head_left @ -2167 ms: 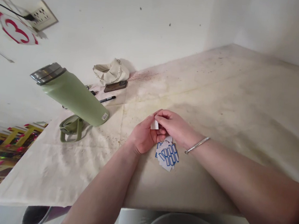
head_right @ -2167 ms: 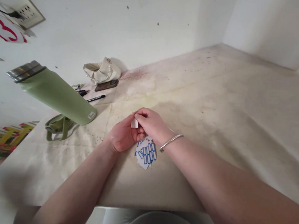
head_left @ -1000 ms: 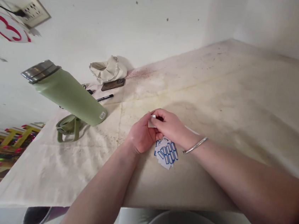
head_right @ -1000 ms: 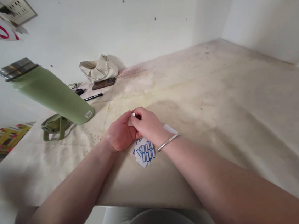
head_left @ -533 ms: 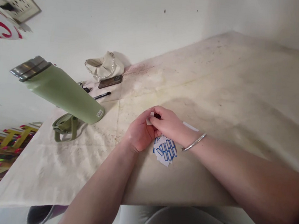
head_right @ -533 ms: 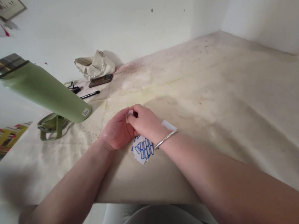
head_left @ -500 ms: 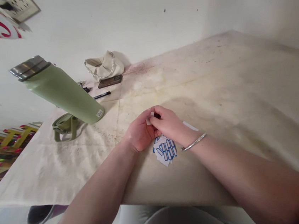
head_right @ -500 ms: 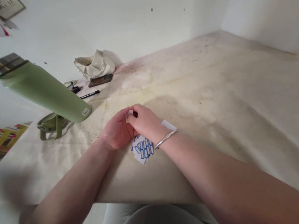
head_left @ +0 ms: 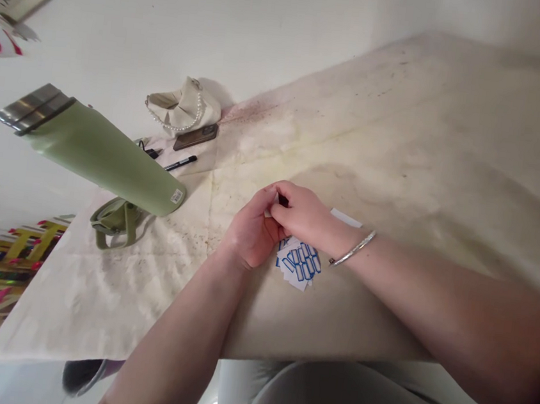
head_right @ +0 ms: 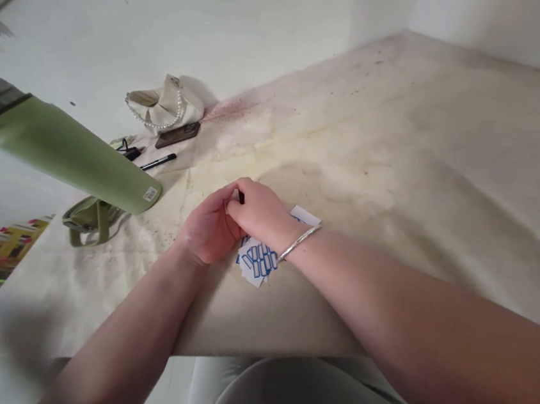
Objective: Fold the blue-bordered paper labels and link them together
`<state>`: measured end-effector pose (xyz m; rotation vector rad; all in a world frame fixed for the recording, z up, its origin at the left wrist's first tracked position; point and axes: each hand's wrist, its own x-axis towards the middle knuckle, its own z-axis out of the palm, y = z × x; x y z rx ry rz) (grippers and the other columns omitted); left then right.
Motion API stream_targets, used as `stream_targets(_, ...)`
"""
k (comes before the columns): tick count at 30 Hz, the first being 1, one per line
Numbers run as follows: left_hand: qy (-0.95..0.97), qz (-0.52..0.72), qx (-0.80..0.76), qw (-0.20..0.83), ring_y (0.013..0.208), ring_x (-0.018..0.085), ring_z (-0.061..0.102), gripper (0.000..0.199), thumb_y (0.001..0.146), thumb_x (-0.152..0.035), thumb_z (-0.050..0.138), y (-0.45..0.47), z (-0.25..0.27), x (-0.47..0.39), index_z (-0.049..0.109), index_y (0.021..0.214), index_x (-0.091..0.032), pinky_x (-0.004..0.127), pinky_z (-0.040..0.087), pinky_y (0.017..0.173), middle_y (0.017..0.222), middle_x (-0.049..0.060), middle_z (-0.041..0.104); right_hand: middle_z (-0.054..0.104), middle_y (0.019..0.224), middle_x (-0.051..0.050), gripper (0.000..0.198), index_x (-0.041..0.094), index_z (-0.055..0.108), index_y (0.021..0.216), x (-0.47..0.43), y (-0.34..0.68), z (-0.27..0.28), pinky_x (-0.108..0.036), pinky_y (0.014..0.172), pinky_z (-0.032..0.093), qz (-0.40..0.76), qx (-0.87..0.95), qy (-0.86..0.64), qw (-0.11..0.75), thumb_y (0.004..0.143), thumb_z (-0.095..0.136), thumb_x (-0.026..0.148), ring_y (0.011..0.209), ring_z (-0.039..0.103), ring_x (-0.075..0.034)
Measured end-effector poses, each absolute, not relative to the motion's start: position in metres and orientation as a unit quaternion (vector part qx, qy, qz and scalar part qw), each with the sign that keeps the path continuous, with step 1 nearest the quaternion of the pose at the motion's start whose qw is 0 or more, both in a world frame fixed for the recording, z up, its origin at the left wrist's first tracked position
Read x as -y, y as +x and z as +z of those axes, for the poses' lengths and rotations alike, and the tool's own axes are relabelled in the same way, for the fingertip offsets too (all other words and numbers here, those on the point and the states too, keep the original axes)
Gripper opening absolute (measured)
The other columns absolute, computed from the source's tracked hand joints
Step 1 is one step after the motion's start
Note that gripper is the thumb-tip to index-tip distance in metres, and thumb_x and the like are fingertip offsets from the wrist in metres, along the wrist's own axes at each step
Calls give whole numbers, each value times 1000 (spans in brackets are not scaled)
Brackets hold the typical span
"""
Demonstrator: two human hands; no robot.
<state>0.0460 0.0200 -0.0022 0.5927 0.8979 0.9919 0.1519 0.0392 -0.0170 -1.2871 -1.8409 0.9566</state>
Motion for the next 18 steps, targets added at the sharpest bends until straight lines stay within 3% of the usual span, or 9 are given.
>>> stream_targets(18,236,471,-471,707,68,13,60,18,87,-24,45,57,5,-10,60,92,-16,23,46,62,77,2,61,66,92,-4,25,21,61,98,-37,151,-18,-28,66,42,363,717,-493,332,80,44,21,82,59,-18)
